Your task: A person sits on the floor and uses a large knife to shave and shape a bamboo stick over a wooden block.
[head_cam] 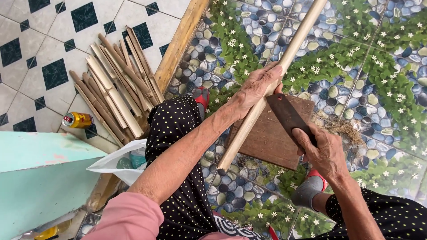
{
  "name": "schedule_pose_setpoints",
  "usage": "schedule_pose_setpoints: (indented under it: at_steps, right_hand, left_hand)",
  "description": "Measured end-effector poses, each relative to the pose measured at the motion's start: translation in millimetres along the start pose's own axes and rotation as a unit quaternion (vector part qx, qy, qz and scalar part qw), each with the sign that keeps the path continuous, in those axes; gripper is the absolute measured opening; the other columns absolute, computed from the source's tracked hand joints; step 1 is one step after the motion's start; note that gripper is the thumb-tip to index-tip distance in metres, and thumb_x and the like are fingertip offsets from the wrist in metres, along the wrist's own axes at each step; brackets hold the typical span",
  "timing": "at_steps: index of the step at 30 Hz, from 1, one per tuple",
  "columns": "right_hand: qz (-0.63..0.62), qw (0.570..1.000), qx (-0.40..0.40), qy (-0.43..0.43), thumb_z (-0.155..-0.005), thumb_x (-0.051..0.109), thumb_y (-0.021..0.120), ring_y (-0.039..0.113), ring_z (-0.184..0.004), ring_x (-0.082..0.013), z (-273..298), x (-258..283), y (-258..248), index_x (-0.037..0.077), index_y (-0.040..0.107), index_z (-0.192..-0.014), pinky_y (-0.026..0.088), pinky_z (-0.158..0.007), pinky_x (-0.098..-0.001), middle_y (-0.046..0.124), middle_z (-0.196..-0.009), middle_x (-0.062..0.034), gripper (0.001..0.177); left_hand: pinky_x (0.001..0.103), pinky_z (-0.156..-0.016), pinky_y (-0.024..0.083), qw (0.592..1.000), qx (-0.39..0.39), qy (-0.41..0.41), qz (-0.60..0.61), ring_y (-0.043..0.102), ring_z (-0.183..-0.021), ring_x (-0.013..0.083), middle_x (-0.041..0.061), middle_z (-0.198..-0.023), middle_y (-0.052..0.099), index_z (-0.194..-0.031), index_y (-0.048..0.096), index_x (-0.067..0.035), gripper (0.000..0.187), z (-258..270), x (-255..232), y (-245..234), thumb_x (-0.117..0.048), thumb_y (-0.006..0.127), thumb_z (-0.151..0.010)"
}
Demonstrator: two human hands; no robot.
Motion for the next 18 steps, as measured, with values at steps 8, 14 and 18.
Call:
schedule_pose_setpoints:
  at_steps: [8, 14, 18]
  right_hand:
    - [0.074, 0.993, 0.075, -0.05, -0.102, 0.041, 0.052, 0.067, -0.047, -0.0169, 10, -7, 20, 0.01, 0.067, -0.105, 0.052, -0.044, -0.0315, 0.069, -0.06, -0.0048, 0.035]
    - [0.147, 0.982, 0.097, -0.069, -0.102, 0.042, 0.055, 0.052, -0.045, -0.0222, 26, -19, 36, 0.015, 0.057, -0.094, 0.04, -0.046, -0.0376, 0.058, -0.058, -0.0061, 0.028]
    - [0.107, 0.988, 0.1, -0.056, -0.1, 0.039, 0.056, 0.074, -0.05, -0.0158, 27, -16, 34, 0.017, 0.064, -0.1, 0.05, -0.045, -0.0315, 0.072, -0.058, -0.0022, 0.024]
  left_hand:
    - [0.043, -0.069, 0.07, 0.99, 0.044, -0.071, 0.113, 0.072, -0.063, 0.0294, 0.013, -0.073, 0.053, -0.157, 0.031, 0.002, 0.082, 15, -53, 15, -0.037, 0.063, -0.093]
    - [0.046, -0.062, 0.07, 0.986, 0.004, -0.051, 0.157, 0.067, -0.061, 0.0291, 0.015, -0.075, 0.055, -0.15, 0.042, 0.002, 0.074, 10, -50, 3, -0.037, 0.067, -0.092]
    - [0.043, -0.056, 0.069, 0.981, -0.031, -0.038, 0.185, 0.068, -0.058, 0.0284, 0.017, -0.075, 0.059, -0.157, 0.032, 0.0, 0.083, 7, -48, -6, -0.034, 0.068, -0.091]
Point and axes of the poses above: each hand's wrist, its own z-axis away from the middle knuckle, its own y-axis out of the palm, x = y × z, the point moved 2 cm from there along -z, towards the middle knuckle
